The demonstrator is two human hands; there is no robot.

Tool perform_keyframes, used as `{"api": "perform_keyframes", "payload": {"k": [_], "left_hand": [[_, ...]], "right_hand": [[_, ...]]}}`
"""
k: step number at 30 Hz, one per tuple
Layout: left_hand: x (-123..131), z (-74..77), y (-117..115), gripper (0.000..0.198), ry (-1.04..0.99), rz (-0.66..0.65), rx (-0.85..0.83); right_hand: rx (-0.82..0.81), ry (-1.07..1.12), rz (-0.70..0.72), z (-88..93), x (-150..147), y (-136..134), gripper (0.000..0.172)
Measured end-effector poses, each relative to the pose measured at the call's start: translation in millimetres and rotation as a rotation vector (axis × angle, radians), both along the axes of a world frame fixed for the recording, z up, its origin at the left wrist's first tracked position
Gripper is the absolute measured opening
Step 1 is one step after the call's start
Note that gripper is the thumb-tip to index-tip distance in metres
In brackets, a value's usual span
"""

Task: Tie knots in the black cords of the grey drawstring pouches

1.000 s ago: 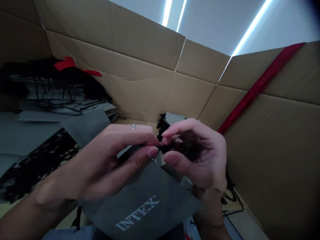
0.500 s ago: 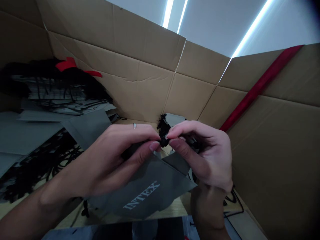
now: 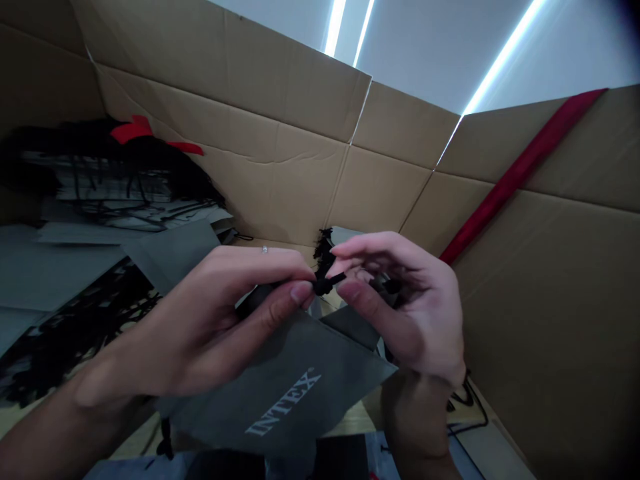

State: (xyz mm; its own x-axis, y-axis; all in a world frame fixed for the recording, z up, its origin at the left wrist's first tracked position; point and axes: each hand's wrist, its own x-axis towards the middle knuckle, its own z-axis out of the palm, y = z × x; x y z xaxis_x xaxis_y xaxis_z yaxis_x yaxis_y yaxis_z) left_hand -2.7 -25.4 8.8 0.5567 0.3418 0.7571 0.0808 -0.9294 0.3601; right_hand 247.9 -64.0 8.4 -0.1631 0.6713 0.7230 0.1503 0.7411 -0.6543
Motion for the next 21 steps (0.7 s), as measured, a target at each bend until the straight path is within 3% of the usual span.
{"api": "perform_keyframes", "payload": {"k": [6, 14, 21], "left_hand": [[3.1, 2.6, -0.9, 0.025, 0.003, -0.005, -0.008], [2.4, -7.1, 5.1, 0.026, 0.028, -0.024, -0.012], [7.2, -3.6, 3.0, 0.028, 0.026, -0.053, 0.018]], "right_hand": [[-0.035, -0.038, -0.059, 1.9, -0.2, 2.0, 0.023], [-0.009, -0.056, -0.084, -1.7, -6.1, 1.1, 0.019], [0.009, -0.081, -0.077, 2.7, -4.3, 2.1, 0.016]]}}
